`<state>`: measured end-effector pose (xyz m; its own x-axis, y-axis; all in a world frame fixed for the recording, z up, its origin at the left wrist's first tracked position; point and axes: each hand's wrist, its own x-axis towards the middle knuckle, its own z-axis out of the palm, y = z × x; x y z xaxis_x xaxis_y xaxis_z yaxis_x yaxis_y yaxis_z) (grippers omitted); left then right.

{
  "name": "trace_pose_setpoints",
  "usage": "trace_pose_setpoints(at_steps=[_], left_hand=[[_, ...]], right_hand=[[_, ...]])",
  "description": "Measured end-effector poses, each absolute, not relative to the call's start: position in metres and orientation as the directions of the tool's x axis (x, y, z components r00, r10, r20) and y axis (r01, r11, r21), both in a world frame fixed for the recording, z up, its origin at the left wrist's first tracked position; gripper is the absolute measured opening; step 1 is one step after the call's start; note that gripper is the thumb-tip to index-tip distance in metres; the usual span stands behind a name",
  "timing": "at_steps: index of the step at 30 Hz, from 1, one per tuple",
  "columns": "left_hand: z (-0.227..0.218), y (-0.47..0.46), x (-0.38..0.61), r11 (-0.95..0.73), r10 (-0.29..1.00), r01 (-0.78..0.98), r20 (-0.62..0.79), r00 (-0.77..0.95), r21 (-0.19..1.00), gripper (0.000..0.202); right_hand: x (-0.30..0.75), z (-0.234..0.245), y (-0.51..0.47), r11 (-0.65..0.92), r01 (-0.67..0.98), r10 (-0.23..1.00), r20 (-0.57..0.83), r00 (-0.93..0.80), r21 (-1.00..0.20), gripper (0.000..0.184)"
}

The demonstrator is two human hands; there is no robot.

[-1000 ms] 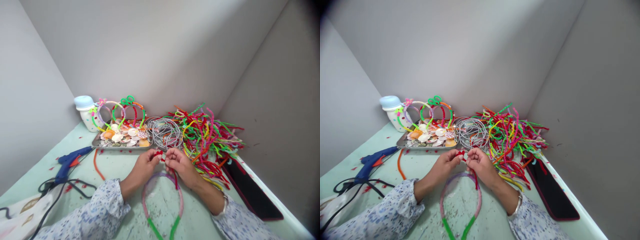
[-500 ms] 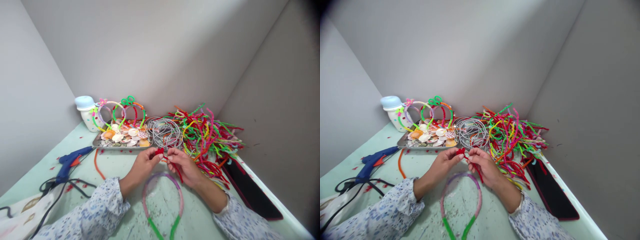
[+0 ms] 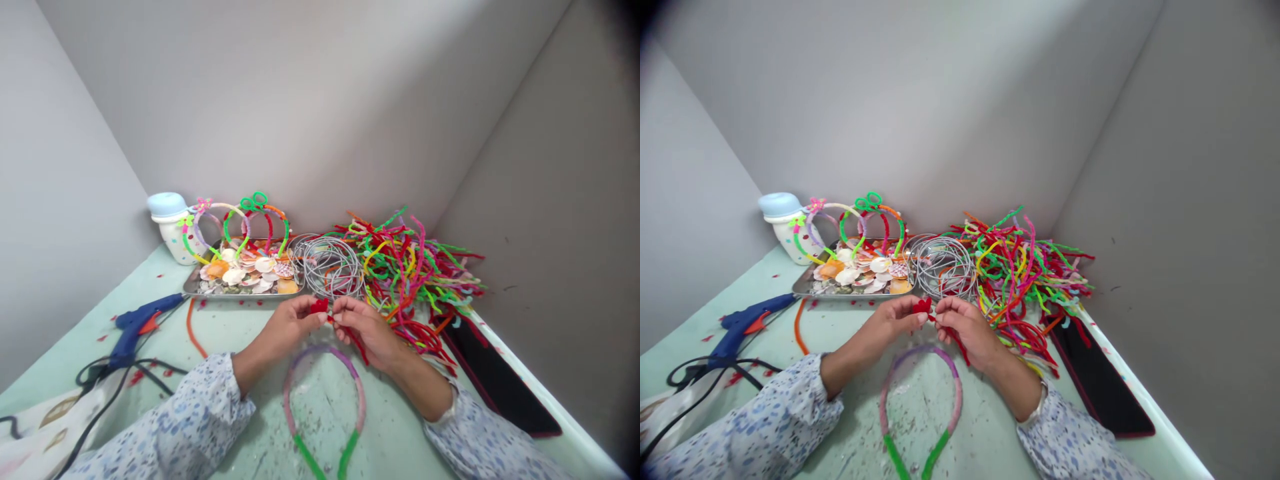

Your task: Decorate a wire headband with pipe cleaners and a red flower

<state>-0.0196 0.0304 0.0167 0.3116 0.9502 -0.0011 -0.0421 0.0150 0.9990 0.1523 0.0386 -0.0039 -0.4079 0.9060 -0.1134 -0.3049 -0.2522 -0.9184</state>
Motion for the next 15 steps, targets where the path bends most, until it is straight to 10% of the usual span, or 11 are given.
trace_pose_setpoints(at_steps=[15], left_hand=[[0.0196, 0.0359, -0.0243, 0.052, 0.94, 0.113, -0.087, 0.329, 0.992, 0.013]], right_hand=[[0.152, -0.0009, 0.0368, -0.254, -0.296, 0.906, -0.119, -0.406, -0.921, 0.011]])
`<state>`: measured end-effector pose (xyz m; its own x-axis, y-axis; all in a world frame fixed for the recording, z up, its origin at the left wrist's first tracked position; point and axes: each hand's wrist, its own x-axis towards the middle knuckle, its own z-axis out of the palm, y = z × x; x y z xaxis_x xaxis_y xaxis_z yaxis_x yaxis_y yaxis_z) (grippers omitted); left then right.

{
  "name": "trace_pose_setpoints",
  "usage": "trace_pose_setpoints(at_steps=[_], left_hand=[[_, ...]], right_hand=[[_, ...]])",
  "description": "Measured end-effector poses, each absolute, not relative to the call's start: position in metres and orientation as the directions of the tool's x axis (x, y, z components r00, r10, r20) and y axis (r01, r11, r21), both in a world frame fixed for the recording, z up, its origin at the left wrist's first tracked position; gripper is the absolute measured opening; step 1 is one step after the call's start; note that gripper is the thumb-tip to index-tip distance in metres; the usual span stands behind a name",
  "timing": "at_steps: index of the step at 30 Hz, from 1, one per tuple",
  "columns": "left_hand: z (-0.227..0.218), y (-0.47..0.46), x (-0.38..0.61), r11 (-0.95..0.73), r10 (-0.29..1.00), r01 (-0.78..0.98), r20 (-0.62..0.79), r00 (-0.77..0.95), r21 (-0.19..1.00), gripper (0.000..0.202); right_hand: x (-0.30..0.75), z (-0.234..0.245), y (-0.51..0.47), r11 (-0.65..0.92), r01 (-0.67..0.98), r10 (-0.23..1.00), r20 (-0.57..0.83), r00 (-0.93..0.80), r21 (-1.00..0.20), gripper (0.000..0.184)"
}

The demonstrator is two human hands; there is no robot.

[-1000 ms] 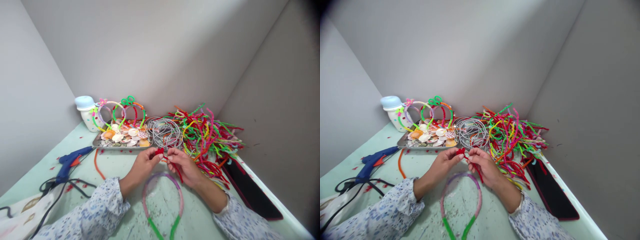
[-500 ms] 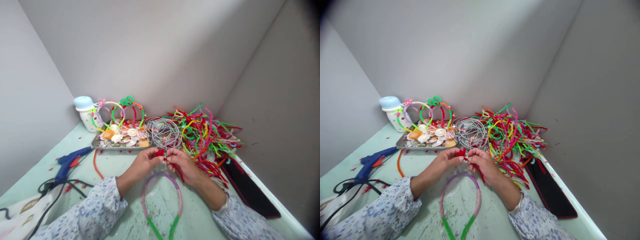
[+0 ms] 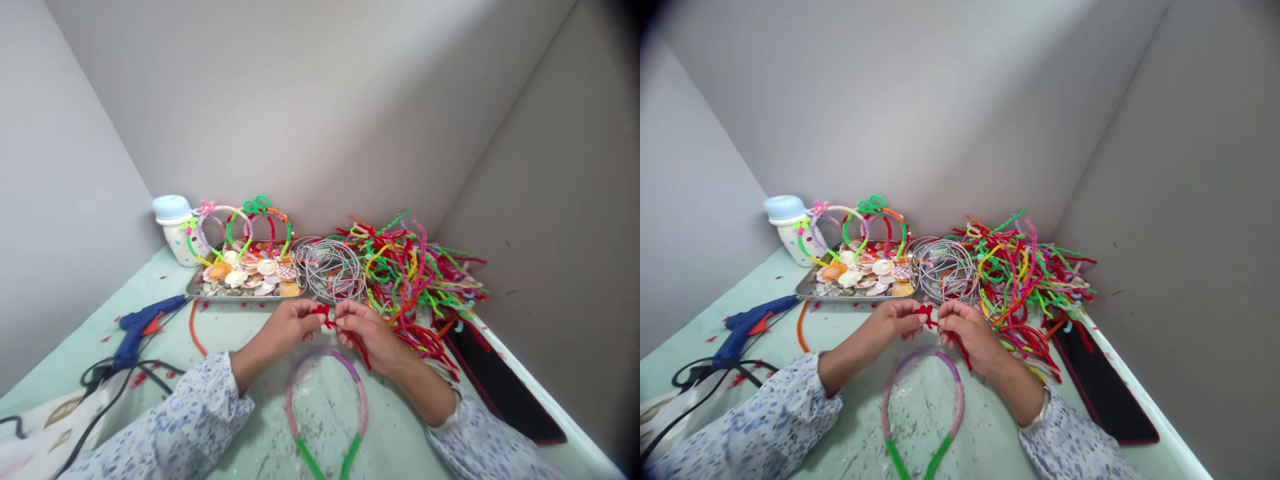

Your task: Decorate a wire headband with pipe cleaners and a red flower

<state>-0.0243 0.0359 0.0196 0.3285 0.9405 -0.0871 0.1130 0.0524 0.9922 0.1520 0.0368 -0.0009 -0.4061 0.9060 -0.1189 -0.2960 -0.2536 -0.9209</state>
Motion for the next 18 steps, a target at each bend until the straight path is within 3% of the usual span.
trace_pose_setpoints(at_steps=[9, 14, 18], left_hand=[[0.021, 0.037, -0.026, -0.069, 0.93, 0.328, -0.059, 0.364, 0.942, 0.018], [0.02, 0.037, -0.027, -0.118, 0.942, 0.328, 0.001, 0.336, 0.937, 0.019], [0.025, 0.034, -0.025, -0.111, 0.934, 0.321, -0.011, 0.356, 0.94, 0.018]], right_hand=[[0.156, 0.004, 0.038, -0.217, -0.2, 0.882, -0.104, -0.46, -0.955, 0.014], [0.165, 0.018, 0.04, -0.1, 0.081, 0.861, -0.127, -0.492, -0.992, 0.023], [0.169, 0.031, 0.038, 0.061, 0.321, 0.869, -0.109, -0.483, -0.945, 0.02]])
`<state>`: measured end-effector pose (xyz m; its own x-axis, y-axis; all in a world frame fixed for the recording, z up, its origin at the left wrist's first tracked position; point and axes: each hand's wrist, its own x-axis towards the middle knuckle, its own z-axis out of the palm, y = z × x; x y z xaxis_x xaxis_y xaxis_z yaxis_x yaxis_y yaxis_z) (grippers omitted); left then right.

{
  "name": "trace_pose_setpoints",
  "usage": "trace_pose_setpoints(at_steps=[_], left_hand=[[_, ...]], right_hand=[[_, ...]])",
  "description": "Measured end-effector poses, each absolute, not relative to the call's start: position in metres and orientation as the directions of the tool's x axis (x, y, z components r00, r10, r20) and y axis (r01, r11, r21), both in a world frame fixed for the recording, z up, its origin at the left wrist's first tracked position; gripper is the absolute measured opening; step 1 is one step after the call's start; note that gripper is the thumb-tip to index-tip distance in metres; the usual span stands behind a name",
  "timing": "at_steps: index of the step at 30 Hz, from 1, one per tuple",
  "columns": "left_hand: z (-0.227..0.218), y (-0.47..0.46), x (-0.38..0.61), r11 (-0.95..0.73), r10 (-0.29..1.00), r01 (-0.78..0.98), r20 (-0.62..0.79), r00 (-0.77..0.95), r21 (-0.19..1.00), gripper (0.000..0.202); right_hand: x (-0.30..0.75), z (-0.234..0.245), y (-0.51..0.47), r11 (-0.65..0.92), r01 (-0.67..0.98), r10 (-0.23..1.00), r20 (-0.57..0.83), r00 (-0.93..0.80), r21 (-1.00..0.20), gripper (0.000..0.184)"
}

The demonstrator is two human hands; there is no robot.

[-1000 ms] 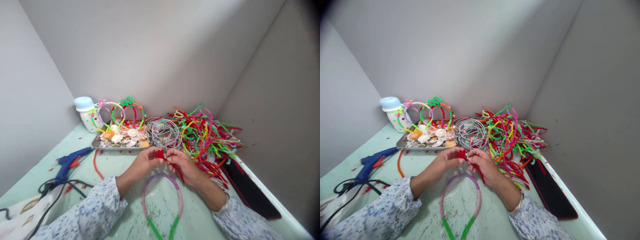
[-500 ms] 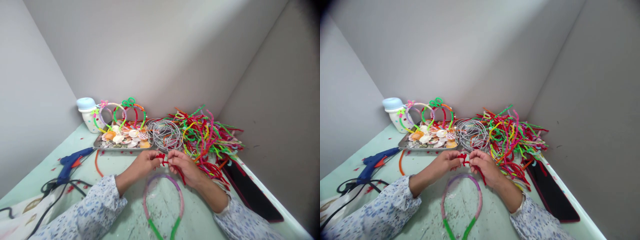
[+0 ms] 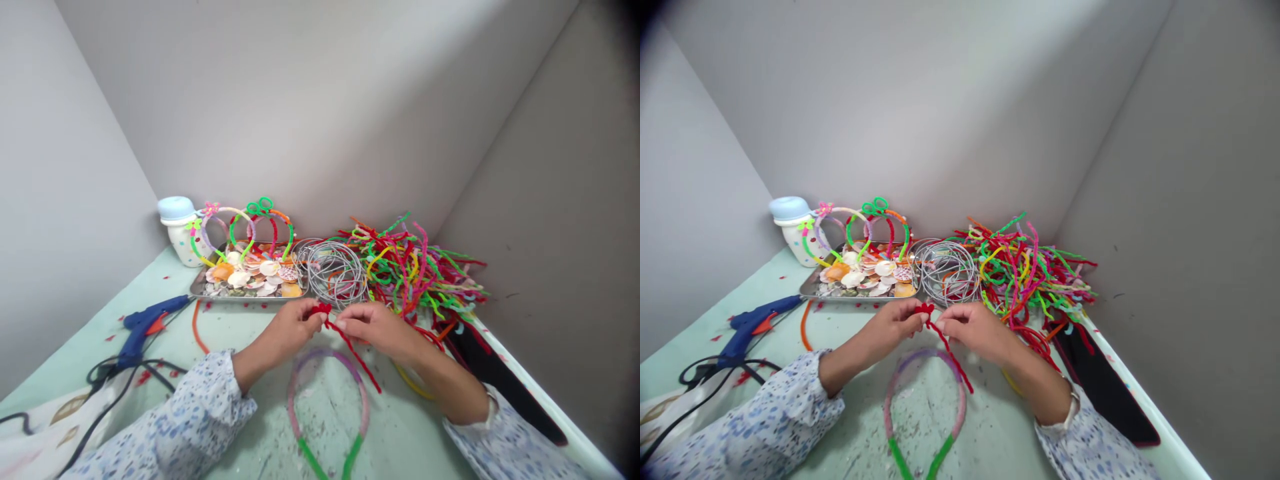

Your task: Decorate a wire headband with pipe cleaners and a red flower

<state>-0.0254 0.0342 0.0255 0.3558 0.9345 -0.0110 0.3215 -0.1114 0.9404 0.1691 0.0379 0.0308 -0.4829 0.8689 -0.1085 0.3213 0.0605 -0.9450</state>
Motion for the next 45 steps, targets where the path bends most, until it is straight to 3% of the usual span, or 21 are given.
trace_pose_setpoints(at_steps=[4, 9, 12, 19, 24, 31, 37, 41, 45], left_hand=[[0.032, 0.032, -0.024, -0.029, 0.933, 0.241, -0.061, 0.354, 0.97, 0.018], [0.039, 0.028, -0.025, 0.117, 0.892, 0.065, -0.133, 0.432, 0.991, 0.014], [0.04, 0.026, -0.023, 0.136, 0.886, 0.036, -0.138, 0.443, 0.99, 0.013], [0.037, 0.025, -0.019, 0.046, 0.901, 0.139, -0.101, 0.422, 0.989, 0.011], [0.032, 0.024, -0.019, -0.002, 0.892, 0.18, -0.079, 0.444, 0.984, 0.011], [0.034, 0.02, -0.015, -0.018, 0.916, 0.196, -0.063, 0.396, 0.98, 0.009], [0.032, 0.02, -0.012, 0.067, 0.922, 0.123, -0.109, 0.372, 0.99, 0.006], [0.031, 0.017, -0.014, 0.026, 0.902, 0.065, -0.051, 0.428, 0.998, 0.015], [0.031, 0.017, -0.016, 0.01, 0.899, 0.057, -0.034, 0.436, 0.998, 0.021]], right_hand=[[0.168, 0.045, 0.031, 0.144, 0.373, 0.841, -0.085, -0.534, -0.917, 0.016], [0.168, 0.053, 0.027, 0.505, 0.343, 0.784, 0.254, -0.567, -0.792, 0.015], [0.17, 0.05, 0.03, 0.59, 0.344, 0.737, 0.314, -0.598, -0.73, 0.016], [0.172, 0.048, 0.031, 0.524, 0.322, 0.733, 0.225, -0.642, -0.788, 0.014], [0.174, 0.056, 0.029, 0.478, 0.416, 0.761, 0.129, -0.635, -0.774, 0.011], [0.173, 0.06, 0.02, 0.654, 0.6, 0.746, 0.261, -0.613, -0.461, 0.014], [0.168, 0.058, 0.009, 0.635, 0.747, 0.771, 0.224, -0.596, -0.198, 0.014], [0.165, 0.061, 0.005, 0.59, 0.798, 0.803, 0.188, -0.565, -0.122, 0.013], [0.165, 0.06, 0.006, 0.596, 0.788, 0.8, 0.202, -0.566, -0.154, 0.012]])
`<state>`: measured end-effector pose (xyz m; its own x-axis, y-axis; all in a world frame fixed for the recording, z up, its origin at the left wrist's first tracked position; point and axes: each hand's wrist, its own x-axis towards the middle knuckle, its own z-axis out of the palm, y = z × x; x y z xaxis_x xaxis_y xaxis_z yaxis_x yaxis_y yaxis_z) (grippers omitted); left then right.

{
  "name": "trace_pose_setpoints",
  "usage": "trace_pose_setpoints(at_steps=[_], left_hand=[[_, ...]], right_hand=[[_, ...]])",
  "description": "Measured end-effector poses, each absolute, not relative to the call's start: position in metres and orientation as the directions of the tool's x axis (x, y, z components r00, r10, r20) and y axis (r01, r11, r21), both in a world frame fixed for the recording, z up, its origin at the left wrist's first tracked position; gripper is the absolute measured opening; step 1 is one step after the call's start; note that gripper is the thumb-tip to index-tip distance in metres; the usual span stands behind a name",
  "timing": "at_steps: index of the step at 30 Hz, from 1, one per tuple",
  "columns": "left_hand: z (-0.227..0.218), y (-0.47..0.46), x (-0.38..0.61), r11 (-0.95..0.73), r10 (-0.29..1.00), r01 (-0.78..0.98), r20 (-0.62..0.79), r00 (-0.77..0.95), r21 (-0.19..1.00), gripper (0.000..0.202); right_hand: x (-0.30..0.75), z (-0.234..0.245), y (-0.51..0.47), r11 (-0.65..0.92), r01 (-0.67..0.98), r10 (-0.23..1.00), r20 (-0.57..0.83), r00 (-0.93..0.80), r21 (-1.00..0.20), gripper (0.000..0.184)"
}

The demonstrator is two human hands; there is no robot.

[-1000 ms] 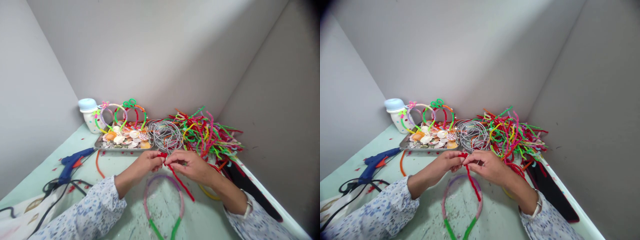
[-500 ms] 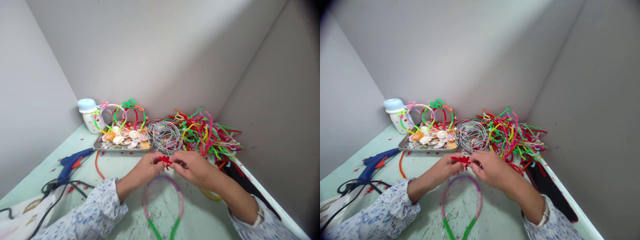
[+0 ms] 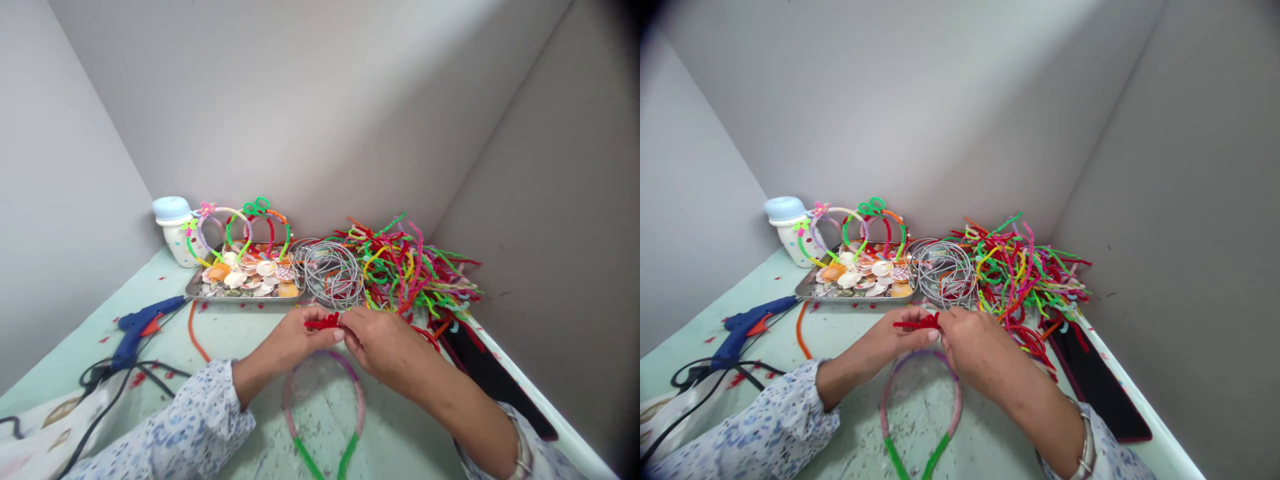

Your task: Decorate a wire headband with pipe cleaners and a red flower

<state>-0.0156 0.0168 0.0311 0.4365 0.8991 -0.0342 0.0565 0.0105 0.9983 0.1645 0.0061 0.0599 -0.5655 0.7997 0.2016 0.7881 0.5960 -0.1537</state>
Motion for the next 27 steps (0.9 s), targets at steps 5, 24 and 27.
trace_pose_setpoints(at_steps=[5, 24, 27], left_hand=[[0.031, 0.019, -0.016, -0.001, 0.899, 0.0, 0.001, 0.437, 1.0, 0.014], [0.034, 0.017, -0.014, 0.244, 0.904, -0.233, -0.134, 0.406, 0.941, 0.009], [0.035, 0.018, -0.015, 0.243, 0.894, -0.234, -0.124, 0.431, 0.942, 0.009]], right_hand=[[0.165, 0.059, 0.008, 0.597, 0.754, 0.802, 0.234, -0.549, -0.275, 0.015], [0.159, 0.066, 0.01, 0.406, 0.575, 0.891, 0.167, -0.423, -0.71, 0.013], [0.159, 0.065, 0.01, 0.437, 0.582, 0.88, 0.192, -0.434, -0.686, 0.015]])
